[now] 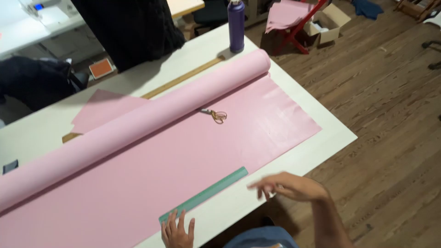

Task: Measuring and marking pink leather with a ruler and pencil on a table.

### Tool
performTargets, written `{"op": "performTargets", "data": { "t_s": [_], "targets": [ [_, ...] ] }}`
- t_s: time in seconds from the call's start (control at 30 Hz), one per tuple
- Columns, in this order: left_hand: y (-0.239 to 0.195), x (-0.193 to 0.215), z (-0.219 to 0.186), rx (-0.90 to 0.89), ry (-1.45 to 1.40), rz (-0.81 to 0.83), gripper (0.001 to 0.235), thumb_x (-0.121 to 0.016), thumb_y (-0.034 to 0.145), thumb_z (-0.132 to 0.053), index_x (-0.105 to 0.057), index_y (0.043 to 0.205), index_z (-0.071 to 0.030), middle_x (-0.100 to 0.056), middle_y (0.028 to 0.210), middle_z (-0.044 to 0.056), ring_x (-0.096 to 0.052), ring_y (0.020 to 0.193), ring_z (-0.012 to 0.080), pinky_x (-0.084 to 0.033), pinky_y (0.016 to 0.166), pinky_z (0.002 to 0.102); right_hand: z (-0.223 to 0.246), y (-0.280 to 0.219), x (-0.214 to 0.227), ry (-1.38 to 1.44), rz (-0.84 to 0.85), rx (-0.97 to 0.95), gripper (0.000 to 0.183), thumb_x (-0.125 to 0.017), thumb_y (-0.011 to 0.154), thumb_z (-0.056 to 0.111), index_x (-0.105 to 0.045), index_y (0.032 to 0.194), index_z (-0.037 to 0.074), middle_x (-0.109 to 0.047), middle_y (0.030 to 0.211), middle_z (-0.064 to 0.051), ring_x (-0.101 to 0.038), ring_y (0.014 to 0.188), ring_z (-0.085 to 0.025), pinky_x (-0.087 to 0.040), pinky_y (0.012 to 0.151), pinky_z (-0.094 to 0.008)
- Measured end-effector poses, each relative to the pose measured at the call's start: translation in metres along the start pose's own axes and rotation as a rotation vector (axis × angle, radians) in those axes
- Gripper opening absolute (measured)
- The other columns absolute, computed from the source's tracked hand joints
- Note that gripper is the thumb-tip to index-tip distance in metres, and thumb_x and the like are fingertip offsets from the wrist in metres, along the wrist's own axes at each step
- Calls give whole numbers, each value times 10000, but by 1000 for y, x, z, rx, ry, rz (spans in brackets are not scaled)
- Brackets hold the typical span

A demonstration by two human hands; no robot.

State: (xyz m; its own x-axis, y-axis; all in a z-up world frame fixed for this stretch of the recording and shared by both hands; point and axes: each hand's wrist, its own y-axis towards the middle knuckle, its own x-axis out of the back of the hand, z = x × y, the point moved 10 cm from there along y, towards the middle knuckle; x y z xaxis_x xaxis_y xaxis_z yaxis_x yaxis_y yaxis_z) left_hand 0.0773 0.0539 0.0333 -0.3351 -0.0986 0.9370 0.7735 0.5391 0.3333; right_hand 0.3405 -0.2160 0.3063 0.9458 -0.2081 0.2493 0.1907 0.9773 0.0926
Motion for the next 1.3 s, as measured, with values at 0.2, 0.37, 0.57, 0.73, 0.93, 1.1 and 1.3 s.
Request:
{"op": "performTargets", "data": {
  "t_s": [0.2, 0.37, 0.57, 0.73, 0.93, 1.1, 1.3],
  "targets": [
    [0, 17, -9, -2, 39, -22, 622, -560, 912, -649, -623, 1416, -289, -579, 1486, 25, -483, 1486, 267, -309, 1331, 550, -182, -10, -3, -322, -644, -422, 306, -576, 1028, 232, -711, 1281, 127, -644, 1048, -59, -642, 793, -150, -595, 706, -297],
    [4, 25, -12, -27, 34, 43, 600, -577, 912, -628, -622, 1414, -303, -556, 1506, 43, -449, 1501, 295, -279, 1325, 629, -224, -26, -39, -784, -614, -354, 506, -799, 872, 183, -688, 1365, 189, -585, 1427, -167, -667, 991, -245, -615, 860, -363],
    [10, 30, -18, -32, 22, 120, 568, -593, 939, -594, -647, 1403, -272, -571, 1502, 63, -484, 1453, 262, -251, 1327, 617, -201, -23, -56, -1054, -570, -247, 452, -780, 888, 286, -684, 1322, 203, -631, 1395, -78, -636, 884, -160, -441, 821, -354],
    [20, 60, -30, -30, -31, 90, 510, -679, 964, -486, -706, 1371, -180, -632, 1451, 71, -514, 1422, 287, -188, 1313, 621, -197, -21, -63, -1106, -524, -232, 508, -688, 930, 234, -621, 1432, 189, -584, 1485, -76, -591, 888, -228, -411, 858, -391],
    [9, 54, -22, -48, -30, -22, 507, -559, 1051, -621, -714, 1350, -242, -651, 1431, 57, -567, 1403, 271, -220, 1266, 635, -212, -23, -68, -1238, -540, -135, 444, -696, 955, 247, -682, 1399, 262, -644, 1424, -59, -600, 812, -226, -405, 763, -375],
    [9, 57, -20, -21, -71, -7, 509, -574, 1068, -601, -725, 1360, -212, -658, 1437, 76, -567, 1414, 300, -186, 1272, 647, -212, -23, -68, -1183, -517, -147, 401, -697, 978, 241, -702, 1379, 235, -647, 1417, -63, -592, 820, -231, -391, 761, -374],
    [8, 52, -19, -26, -69, -6, 512, -576, 1073, -601, -729, 1362, -206, -654, 1437, 85, -554, 1427, 309, -177, 1275, 648, -221, -25, -68, -1177, -507, -158, 428, -722, 969, 245, -697, 1396, 227, -638, 1422, -65, -579, 826, -220, -387, 762, -372]
  ]
}}
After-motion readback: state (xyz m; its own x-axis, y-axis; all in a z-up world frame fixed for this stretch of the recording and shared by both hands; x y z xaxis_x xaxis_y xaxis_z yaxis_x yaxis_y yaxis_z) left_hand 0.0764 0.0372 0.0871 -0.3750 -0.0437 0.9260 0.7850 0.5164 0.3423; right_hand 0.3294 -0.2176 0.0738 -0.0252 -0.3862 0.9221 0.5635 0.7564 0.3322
